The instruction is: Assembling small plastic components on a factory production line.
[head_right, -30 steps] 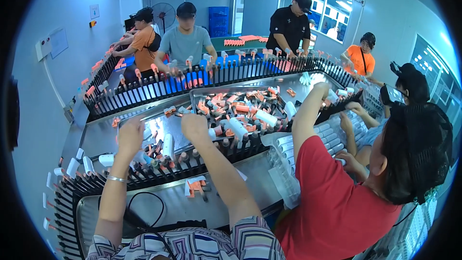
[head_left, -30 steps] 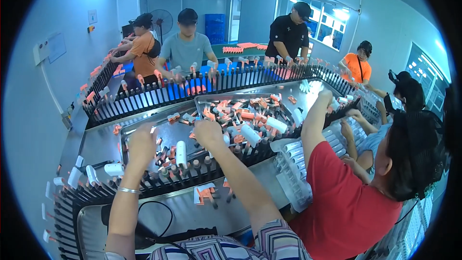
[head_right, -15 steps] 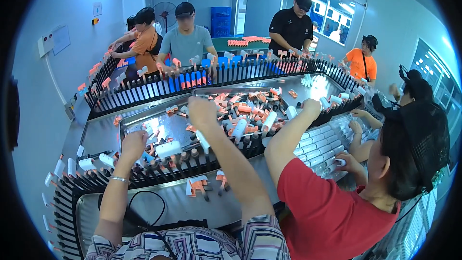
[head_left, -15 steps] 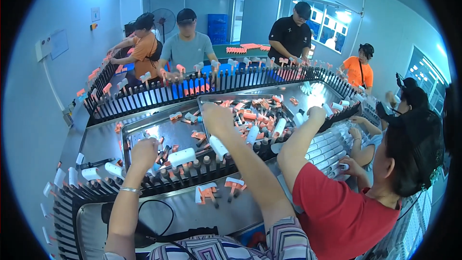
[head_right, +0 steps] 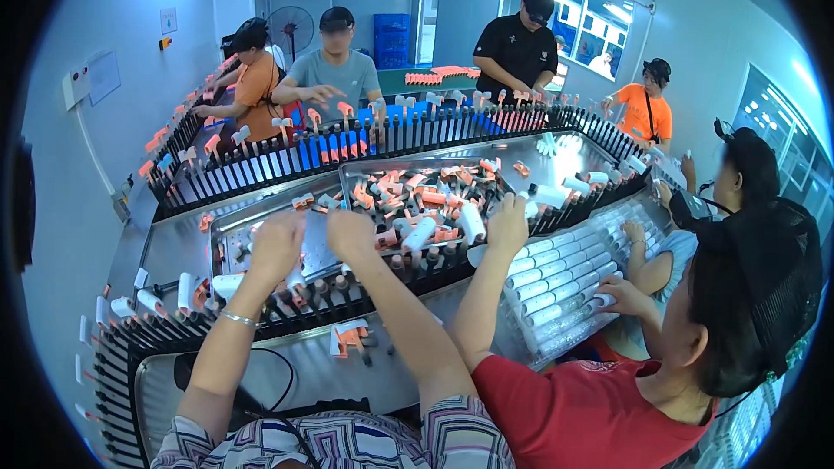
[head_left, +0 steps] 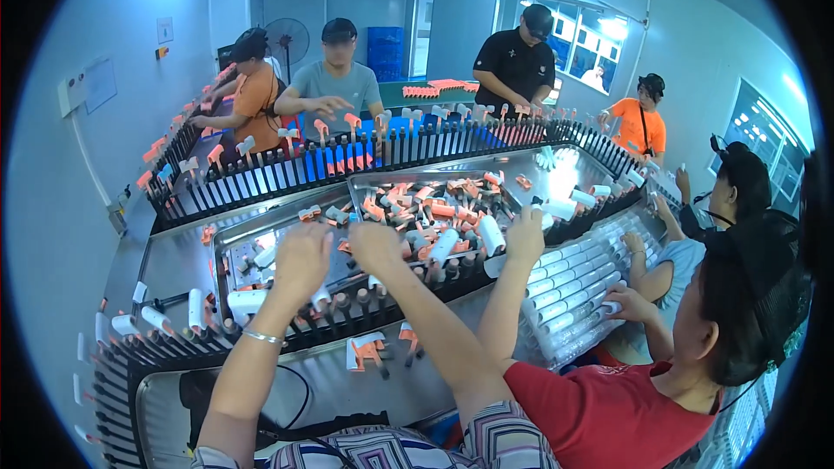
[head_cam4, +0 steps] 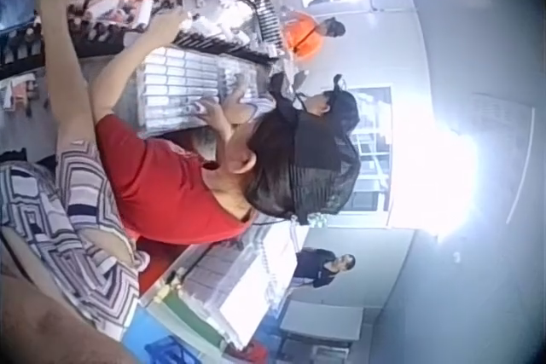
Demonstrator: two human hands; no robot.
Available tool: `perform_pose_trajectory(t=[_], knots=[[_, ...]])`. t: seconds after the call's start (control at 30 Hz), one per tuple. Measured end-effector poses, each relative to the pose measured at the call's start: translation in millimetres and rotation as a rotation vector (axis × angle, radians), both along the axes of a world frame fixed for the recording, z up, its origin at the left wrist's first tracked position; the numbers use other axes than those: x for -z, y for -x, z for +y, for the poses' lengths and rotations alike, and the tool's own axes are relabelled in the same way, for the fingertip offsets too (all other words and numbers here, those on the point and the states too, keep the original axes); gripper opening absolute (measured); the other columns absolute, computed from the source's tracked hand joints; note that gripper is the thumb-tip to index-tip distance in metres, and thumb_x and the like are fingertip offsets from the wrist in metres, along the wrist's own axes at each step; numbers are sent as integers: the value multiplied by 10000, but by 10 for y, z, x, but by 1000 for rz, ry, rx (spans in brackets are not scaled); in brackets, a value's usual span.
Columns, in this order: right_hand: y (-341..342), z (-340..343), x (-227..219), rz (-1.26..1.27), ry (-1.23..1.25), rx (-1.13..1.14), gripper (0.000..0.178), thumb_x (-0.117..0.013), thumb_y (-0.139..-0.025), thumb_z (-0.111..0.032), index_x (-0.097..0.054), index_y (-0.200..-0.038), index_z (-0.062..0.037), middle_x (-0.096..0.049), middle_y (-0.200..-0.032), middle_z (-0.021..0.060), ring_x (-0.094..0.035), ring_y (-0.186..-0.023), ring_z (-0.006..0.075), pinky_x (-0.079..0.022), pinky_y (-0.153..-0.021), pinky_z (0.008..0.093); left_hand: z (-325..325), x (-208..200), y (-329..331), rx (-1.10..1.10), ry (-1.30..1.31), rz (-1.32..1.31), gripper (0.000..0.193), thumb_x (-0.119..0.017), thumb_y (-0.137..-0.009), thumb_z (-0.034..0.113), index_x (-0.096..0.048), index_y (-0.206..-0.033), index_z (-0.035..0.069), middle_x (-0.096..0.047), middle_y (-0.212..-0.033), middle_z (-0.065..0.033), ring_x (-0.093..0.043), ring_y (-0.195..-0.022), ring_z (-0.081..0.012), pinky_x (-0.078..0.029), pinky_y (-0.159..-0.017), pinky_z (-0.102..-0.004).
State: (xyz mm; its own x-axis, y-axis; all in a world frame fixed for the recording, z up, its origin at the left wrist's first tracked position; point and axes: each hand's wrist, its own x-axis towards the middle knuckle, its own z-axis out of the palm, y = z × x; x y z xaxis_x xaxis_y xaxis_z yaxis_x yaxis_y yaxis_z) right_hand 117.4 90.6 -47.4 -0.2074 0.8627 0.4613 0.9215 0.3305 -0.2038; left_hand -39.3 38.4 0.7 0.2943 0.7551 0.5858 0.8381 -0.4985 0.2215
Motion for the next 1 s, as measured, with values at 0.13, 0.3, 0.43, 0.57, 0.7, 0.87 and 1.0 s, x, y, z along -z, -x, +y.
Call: perform_pose_trajectory(t=[0.13,0.3,0.43,0.57,0.7,0.87,1.0], knots=[[277,-74,-40,18,109,-128,230,-499,-878,-260,-620,-912,-66,-672,-860,139,-660,-798,327,-520,-700,455,-7,63,-54,-262,596,486,286,-474,-909,282,-666,-926,71,-662,-840,-174,-646,-837,-329,-509,-755,-438],[-181,106,-317,-3,-180,37,127,-521,-814,-138,-614,-872,-74,-653,-799,94,-673,-721,260,-518,-616,410,38,252,358,-244,347,314,258,-501,-894,266,-673,-960,86,-669,-837,-149,-645,-808,-338,-506,-724,-448],[-768,201,-368,-72,-295,169,105,-540,-805,-163,-616,-806,-90,-634,-724,77,-663,-705,241,-507,-620,411,30,256,630,-230,201,172,250,-511,-887,241,-663,-983,68,-663,-895,-173,-640,-807,-353,-500,-725,-459],[-830,169,86,-99,73,214,190,-534,-811,-177,-697,-772,-88,-689,-811,122,-680,-730,267,-521,-649,377,-9,268,669,-216,-42,136,136,-581,-823,136,-634,-860,16,-644,-840,-171,-614,-840,-343,-463,-795,-428],[-555,112,-26,-67,-1,108,182,-533,-810,-169,-678,-799,-59,-683,-781,133,-680,-701,285,-526,-626,412,17,-59,147,-83,-137,43,185,-552,-859,145,-632,-972,23,-648,-936,-166,-600,-895,-348,-457,-817,-439],[-162,75,10,25,105,-36,241,-493,-868,-263,-606,-892,-51,-669,-845,152,-661,-791,323,-521,-662,464,143,79,-150,-34,152,34,279,-489,-904,266,-641,-945,36,-650,-913,-193,-626,-864,-347,-486,-779,-448],[253,-1,-55,74,189,-87,218,-483,-872,-269,-617,-915,-102,-668,-866,137,-655,-792,336,-519,-691,471,153,66,108,-187,705,169,467,-379,-941,420,-683,-948,66,-678,-846,-170,-649,-867,-336,-500,-783,-444]])
